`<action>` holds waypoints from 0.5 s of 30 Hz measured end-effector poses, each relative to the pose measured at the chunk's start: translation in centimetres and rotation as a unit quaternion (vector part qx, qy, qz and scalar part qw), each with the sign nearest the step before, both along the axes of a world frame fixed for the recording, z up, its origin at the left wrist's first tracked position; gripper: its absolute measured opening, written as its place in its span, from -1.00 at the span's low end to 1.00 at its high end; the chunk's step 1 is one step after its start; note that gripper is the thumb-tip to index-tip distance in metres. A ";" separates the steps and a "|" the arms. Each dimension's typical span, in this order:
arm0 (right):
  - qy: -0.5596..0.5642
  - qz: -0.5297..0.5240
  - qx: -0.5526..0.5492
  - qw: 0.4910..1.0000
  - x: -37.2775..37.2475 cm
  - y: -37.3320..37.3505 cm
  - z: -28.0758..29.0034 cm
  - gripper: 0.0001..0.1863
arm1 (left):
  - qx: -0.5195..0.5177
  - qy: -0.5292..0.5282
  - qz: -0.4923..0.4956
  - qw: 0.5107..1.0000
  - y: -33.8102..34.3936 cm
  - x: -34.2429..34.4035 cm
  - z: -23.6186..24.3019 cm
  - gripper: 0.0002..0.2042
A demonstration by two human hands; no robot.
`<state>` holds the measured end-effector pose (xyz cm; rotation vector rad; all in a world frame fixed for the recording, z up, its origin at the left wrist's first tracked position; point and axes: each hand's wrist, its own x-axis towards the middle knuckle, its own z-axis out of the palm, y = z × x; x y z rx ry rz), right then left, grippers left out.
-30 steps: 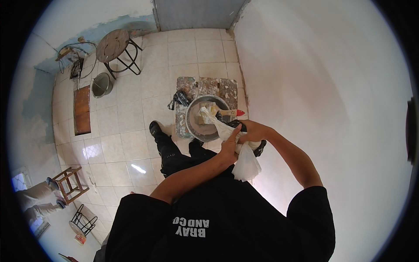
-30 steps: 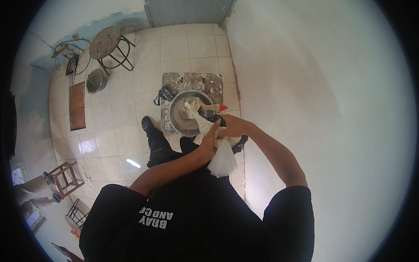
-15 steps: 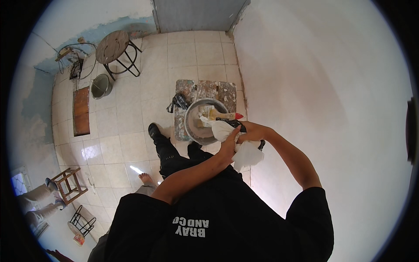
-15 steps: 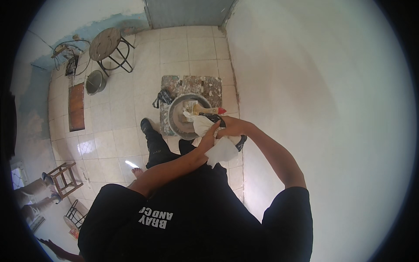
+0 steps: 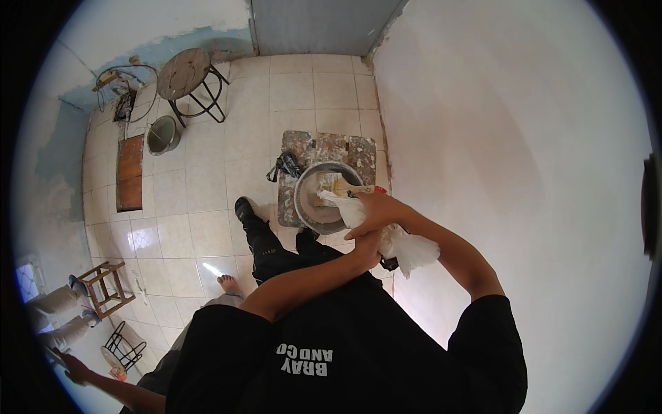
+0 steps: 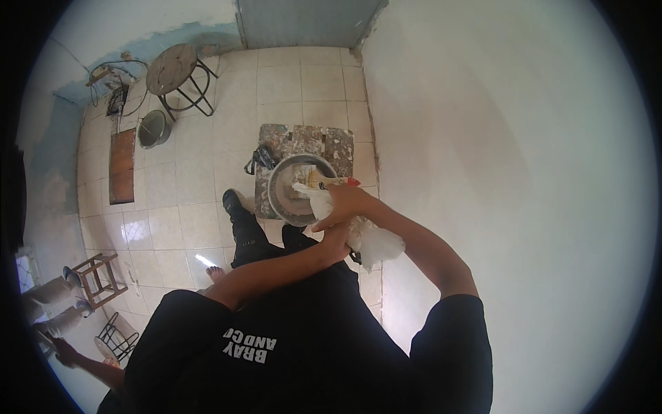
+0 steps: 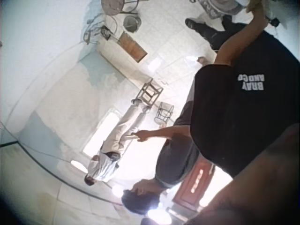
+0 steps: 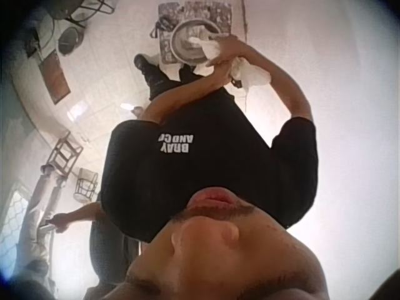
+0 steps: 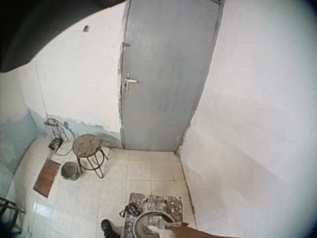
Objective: The person holds a bucket of white paint and stirs it using a brush, while occasionally wiping the brush and bucket rim with a cloth.
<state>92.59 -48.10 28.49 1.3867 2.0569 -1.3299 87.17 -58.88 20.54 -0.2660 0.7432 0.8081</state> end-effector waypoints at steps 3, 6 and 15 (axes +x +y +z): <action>-0.046 0.020 0.056 0.997 0.0 -0.6 -1.6 -0.06 | -0.009 0.052 0.007 0.999 -0.4 0.3 -0.2 -0.64; -0.037 0.021 0.070 0.997 0.1 -0.7 -2.7 -0.19 | 0.013 0.067 0.000 0.998 -1.1 0.8 -1.6 -0.79; 0.079 -0.026 0.051 0.995 0.7 -0.8 -4.7 -0.35 | 0.013 0.065 0.028 0.997 0.0 0.5 0.5 -0.72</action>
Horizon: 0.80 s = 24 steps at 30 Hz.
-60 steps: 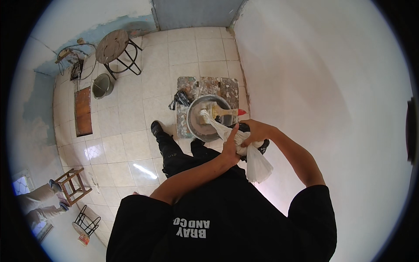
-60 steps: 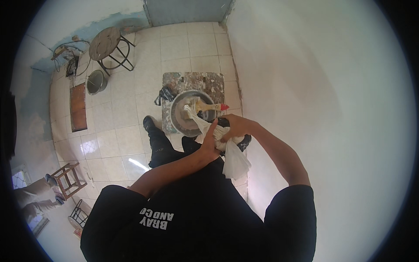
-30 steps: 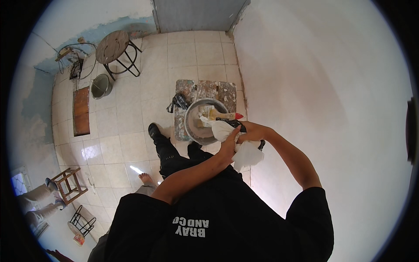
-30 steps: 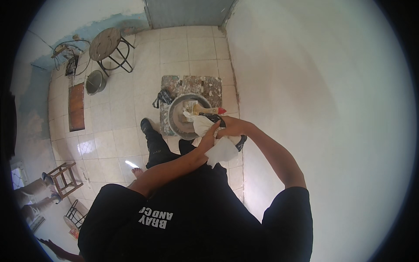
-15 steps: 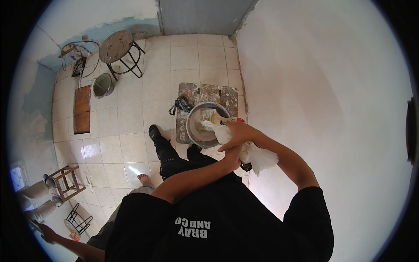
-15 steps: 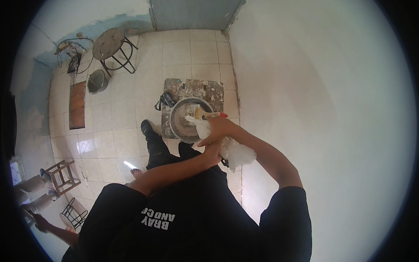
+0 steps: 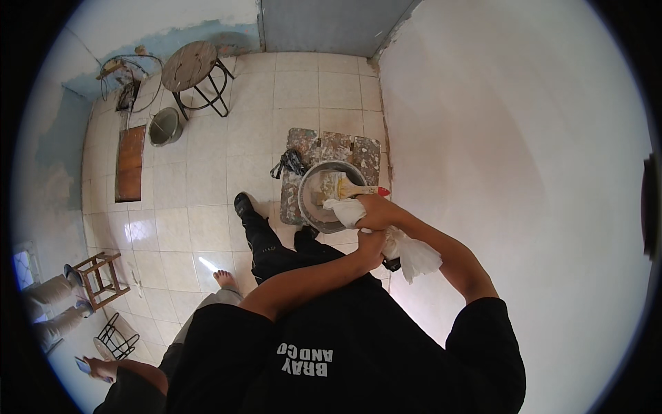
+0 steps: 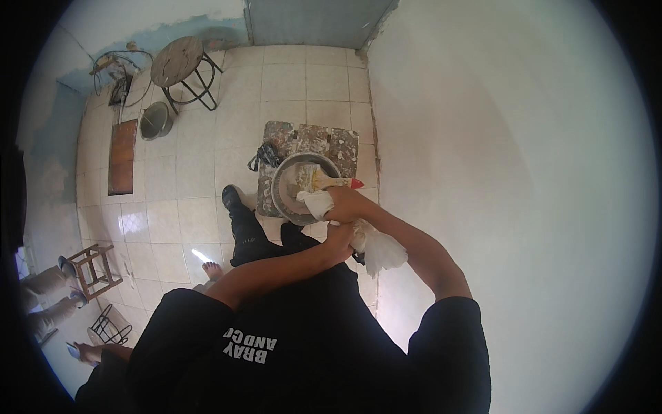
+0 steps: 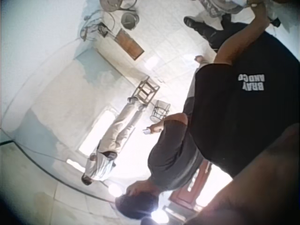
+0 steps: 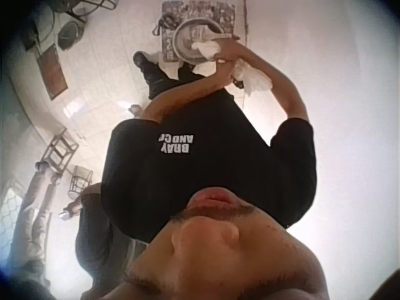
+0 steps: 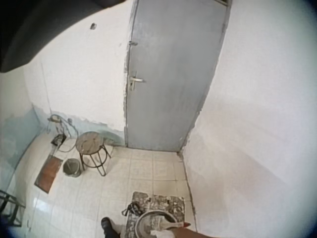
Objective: The person holds a bucket of white paint and stirs it using a brush, while occasionally wiping the brush and bucket rim with a cloth.
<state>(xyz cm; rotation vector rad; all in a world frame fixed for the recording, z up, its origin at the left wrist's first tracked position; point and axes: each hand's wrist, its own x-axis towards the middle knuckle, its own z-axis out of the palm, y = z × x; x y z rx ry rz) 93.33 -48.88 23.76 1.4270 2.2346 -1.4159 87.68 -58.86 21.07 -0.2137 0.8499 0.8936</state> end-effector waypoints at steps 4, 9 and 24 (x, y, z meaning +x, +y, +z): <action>0.040 -0.021 -0.052 0.998 -0.1 0.1 0.5 -0.34 | 0.037 0.052 -0.037 0.997 -0.1 -0.1 -0.6 -0.72; 0.113 -0.076 -0.077 0.988 1.6 0.3 -0.5 -0.39 | 0.020 -0.030 -0.028 0.999 0.0 -2.0 1.5 -0.68; 0.094 -0.040 -0.114 0.988 2.8 1.5 -0.9 -0.47 | 0.039 -0.170 0.066 0.982 3.6 -4.4 -0.3 -0.43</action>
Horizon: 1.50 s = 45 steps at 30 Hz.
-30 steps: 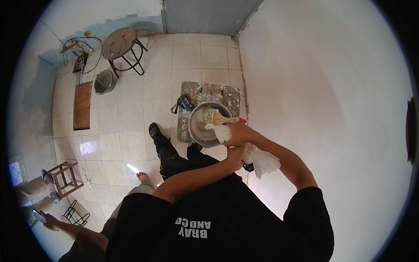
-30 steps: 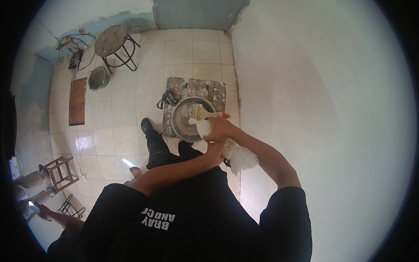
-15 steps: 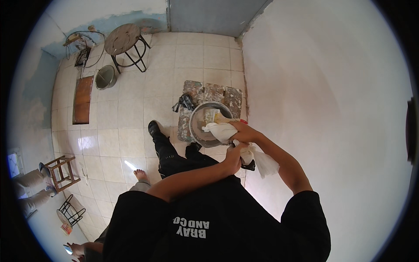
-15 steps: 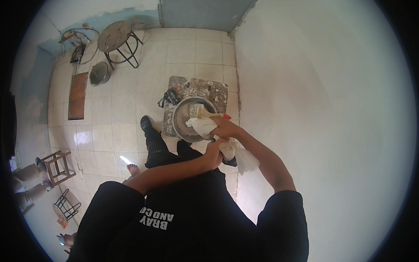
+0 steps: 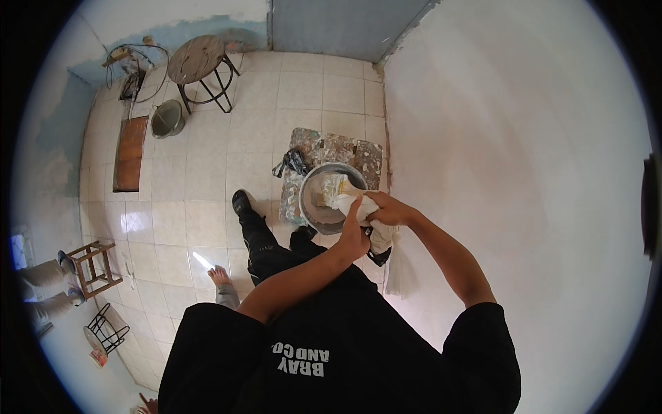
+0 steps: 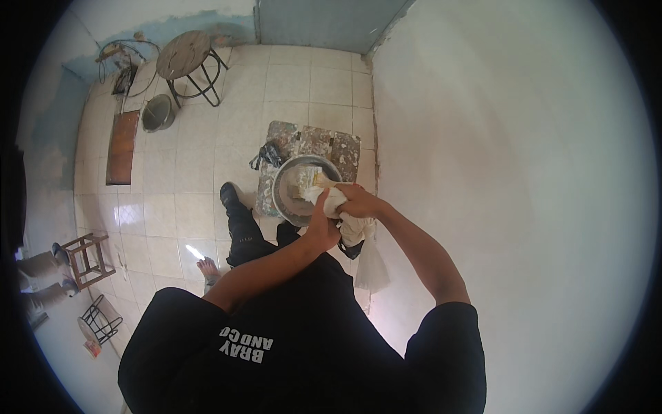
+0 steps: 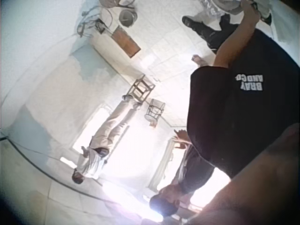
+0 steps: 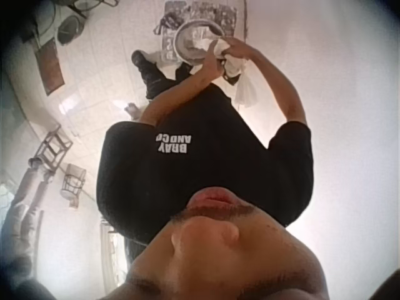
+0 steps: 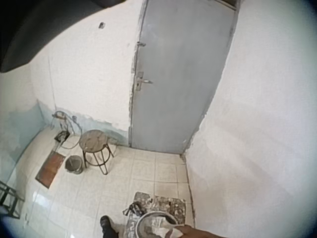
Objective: The person holds a bucket of white paint and stirs it using a brush, while occasionally wiping the brush and bucket rim with a cloth.
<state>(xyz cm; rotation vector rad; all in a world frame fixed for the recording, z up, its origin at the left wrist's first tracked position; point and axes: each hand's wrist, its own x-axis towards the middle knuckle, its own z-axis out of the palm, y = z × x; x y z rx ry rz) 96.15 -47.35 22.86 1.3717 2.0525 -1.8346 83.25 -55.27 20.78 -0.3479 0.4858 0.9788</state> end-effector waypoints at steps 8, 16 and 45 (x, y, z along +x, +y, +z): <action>0.003 -0.001 -0.017 1.000 -1.6 -0.5 1.4 -0.52 | -0.142 0.091 -0.056 0.984 1.9 -0.4 -0.4 -0.52; -0.085 0.090 0.055 0.991 -1.6 -0.8 -0.3 -0.46 | -0.192 0.134 -0.029 0.972 1.5 -0.1 -0.9 -0.71; -0.193 0.133 0.118 0.965 -3.7 -1.5 2.5 -0.56 | -0.138 0.041 0.033 0.989 2.1 -0.9 -5.1 -0.71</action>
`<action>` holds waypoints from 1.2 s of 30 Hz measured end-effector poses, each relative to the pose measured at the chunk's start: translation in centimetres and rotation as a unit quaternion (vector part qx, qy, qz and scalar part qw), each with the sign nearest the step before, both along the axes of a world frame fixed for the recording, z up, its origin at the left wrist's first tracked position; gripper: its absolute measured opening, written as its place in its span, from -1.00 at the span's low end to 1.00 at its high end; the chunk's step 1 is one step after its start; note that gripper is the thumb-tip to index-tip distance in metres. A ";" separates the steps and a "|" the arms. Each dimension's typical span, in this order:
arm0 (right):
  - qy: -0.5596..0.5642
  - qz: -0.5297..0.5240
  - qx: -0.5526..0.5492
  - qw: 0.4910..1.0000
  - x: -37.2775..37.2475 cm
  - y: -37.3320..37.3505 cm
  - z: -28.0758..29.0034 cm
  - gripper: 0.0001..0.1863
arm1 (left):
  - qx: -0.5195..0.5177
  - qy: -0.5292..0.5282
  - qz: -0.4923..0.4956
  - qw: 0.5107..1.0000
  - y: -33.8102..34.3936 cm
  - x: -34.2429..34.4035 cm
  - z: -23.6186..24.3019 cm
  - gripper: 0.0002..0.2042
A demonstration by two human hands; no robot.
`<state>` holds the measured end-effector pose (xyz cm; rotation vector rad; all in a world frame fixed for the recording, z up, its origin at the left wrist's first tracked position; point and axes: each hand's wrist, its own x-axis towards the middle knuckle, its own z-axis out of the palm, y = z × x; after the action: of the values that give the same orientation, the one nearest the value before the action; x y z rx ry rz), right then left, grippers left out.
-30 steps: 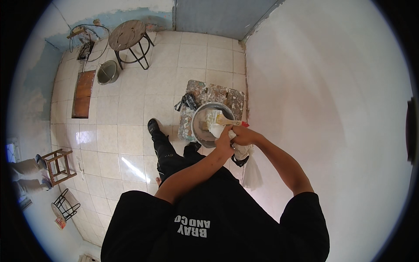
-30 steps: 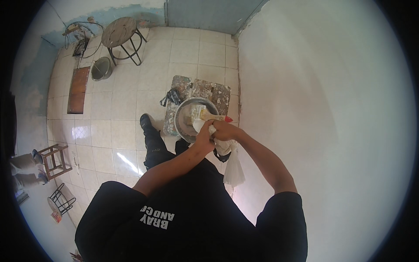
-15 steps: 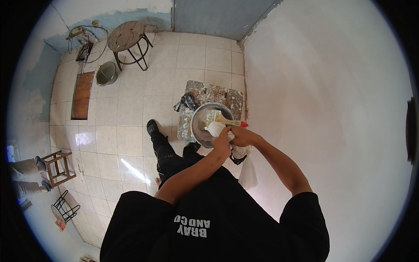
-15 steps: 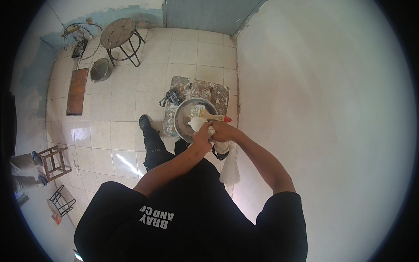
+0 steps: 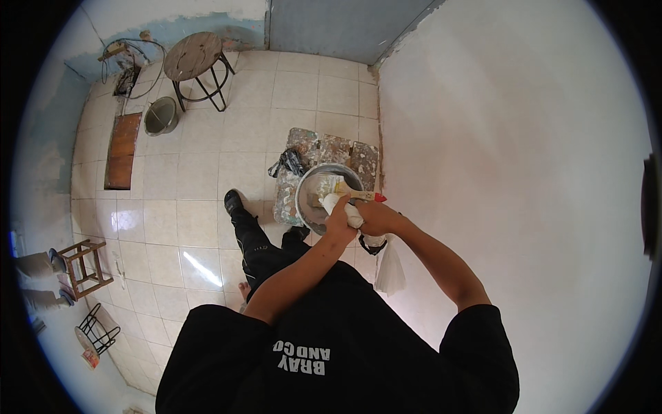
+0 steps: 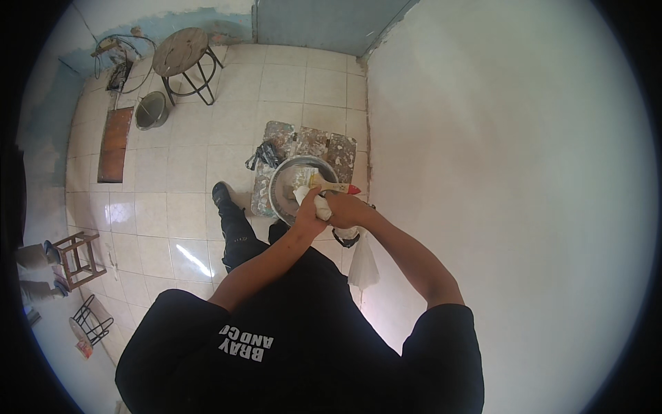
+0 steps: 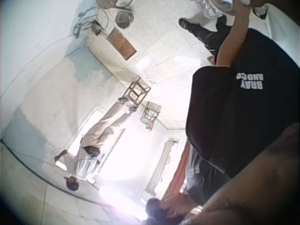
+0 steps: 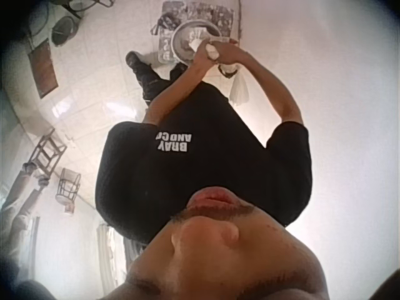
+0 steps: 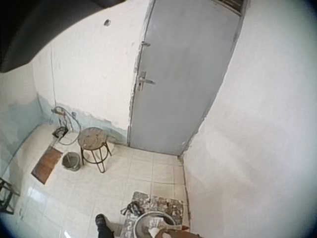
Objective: The person holds a bucket of white paint and stirs it using a brush, while occasionally wiping the brush and bucket rim with a cloth.
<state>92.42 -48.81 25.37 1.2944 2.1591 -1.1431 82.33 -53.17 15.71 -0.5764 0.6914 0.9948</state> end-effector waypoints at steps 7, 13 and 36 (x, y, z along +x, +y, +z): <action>-0.003 0.020 0.003 1.000 -0.4 0.2 0.7 -0.56 | -0.043 0.011 0.005 0.999 0.1 -0.3 0.7 -0.77; 0.024 0.017 0.004 1.000 0.6 -0.3 -1.2 -0.60 | -0.109 0.056 -0.021 0.992 0.2 0.1 0.0 -0.74; 0.114 -0.015 -0.033 0.993 1.3 -0.1 0.3 -0.53 | -0.131 0.124 -0.012 0.983 0.5 0.1 3.7 -0.66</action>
<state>93.68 -48.94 25.70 1.2228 2.2458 -1.4238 82.48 -52.63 19.44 -0.6781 1.0594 0.9685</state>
